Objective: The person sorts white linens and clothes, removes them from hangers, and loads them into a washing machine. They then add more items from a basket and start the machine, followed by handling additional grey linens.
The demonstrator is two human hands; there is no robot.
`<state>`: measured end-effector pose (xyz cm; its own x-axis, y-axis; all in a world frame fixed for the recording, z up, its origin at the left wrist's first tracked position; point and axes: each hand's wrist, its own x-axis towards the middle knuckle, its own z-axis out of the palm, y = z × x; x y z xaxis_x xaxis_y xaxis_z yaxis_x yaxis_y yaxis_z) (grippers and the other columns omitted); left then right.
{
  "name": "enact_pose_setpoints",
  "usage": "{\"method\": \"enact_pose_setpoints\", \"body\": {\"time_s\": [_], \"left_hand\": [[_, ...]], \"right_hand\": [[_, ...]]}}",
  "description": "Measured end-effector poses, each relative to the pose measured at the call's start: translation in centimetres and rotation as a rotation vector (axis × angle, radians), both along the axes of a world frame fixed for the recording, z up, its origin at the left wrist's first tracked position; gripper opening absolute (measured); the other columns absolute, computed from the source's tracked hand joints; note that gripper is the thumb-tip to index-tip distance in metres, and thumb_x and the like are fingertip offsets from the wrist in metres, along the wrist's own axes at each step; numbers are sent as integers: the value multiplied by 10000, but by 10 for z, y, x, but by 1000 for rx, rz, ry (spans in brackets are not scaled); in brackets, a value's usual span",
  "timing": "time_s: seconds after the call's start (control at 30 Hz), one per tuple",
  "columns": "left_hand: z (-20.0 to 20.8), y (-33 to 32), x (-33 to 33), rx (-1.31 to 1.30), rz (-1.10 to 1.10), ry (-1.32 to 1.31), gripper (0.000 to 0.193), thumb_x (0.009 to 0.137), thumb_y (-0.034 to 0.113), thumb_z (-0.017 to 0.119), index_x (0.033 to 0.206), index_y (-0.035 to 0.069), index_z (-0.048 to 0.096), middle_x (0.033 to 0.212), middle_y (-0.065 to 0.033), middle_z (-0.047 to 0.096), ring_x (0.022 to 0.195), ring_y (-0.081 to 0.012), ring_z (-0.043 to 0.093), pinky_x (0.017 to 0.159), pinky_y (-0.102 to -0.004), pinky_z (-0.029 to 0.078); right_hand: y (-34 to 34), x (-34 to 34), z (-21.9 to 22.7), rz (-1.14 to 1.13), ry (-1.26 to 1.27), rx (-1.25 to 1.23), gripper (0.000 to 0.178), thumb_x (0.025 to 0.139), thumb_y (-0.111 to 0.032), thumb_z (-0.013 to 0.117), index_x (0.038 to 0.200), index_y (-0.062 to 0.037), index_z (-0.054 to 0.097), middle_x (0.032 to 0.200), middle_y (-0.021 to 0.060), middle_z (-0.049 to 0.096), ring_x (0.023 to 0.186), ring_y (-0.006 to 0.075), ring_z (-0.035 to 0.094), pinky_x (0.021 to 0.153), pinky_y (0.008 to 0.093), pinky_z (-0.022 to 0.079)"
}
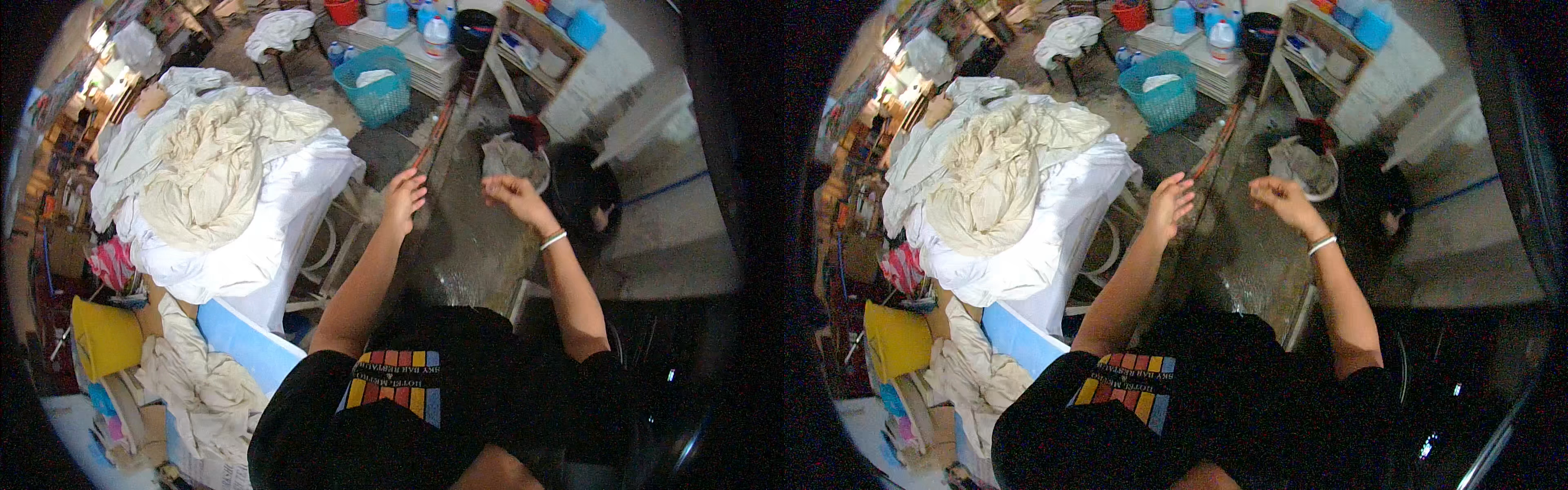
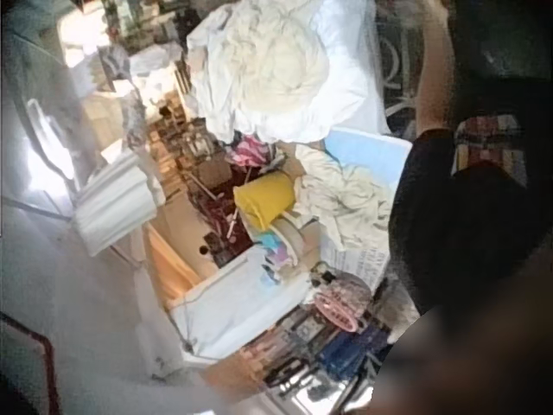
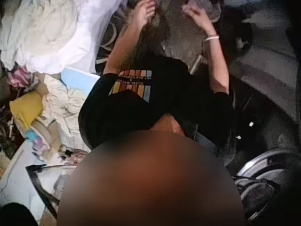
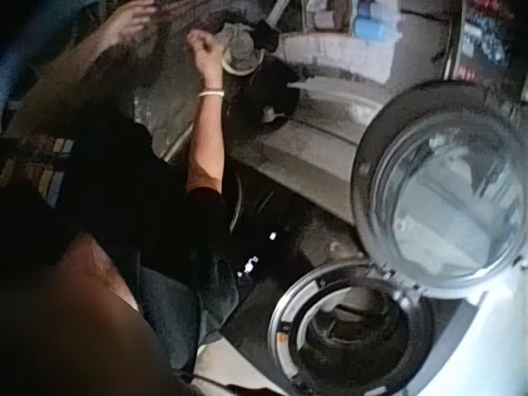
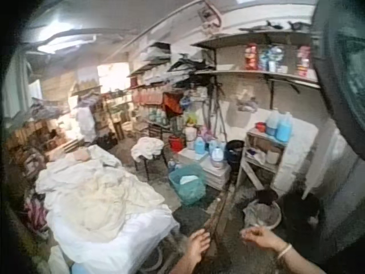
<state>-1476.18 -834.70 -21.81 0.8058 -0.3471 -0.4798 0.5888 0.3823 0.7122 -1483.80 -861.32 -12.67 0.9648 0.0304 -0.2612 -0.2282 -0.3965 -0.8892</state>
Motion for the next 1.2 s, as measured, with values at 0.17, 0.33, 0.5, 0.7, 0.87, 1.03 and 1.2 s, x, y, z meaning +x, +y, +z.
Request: {"method": "enact_pose_setpoints", "body": {"time_s": [0.17,0.33,0.5,0.7,0.87,1.03,1.2], "left_hand": [[-45,27,71,-34,191,112,493,990,233,560,1464,122,483,1390,-97,603,1219,-297,576,1030,-462,469],[-79,4,142,-110,224,161,507,995,280,579,1470,132,479,1407,-99,592,1224,-302,575,1029,-459,473],[-104,-27,235,-180,314,107,554,1001,391,612,1472,132,478,1404,-83,591,1141,-271,595,1005,-460,484],[-119,-30,324,-284,563,257,546,1008,356,607,1482,134,455,1399,-97,595,1137,-274,591,1008,-470,481],[-136,-14,391,-168,723,337,500,1025,351,580,1459,134,462,1418,-109,588,1242,-295,549,1025,-476,476],[-198,-8,509,-110,817,414,513,1040,338,565,1497,137,443,1354,-102,607,1154,-290,573,995,-480,503],[-281,-16,682,-41,832,597,463,1046,304,563,1451,92,487,1284,-102,623,988,-249,636,873,-463,552]], "right_hand": [[36,74,-55,77,350,185,381,1004,-202,676,1302,31,625,1132,85,709,1022,174,692,885,314,584],[49,182,-77,400,366,-59,388,998,-219,685,1316,-1,638,1137,60,712,964,159,681,881,328,563],[12,304,-97,448,312,1,348,997,-225,682,1276,-18,655,1036,45,718,848,135,663,779,314,549],[-39,452,-106,617,290,-29,338,1015,-198,652,1293,-7,637,1071,66,709,915,148,680,807,335,560],[-30,566,-123,664,333,-64,321,1025,-209,632,1280,-13,640,1138,86,712,985,158,692,836,330,570],[-24,702,-155,864,535,-26,353,1002,-222,657,1279,-4,637,1097,87,727,1028,179,691,855,320,560],[-12,879,-235,667,186,-331,375,915,-296,748,1156,-13,700,865,123,750,803,176,734,720,347,563]]}}
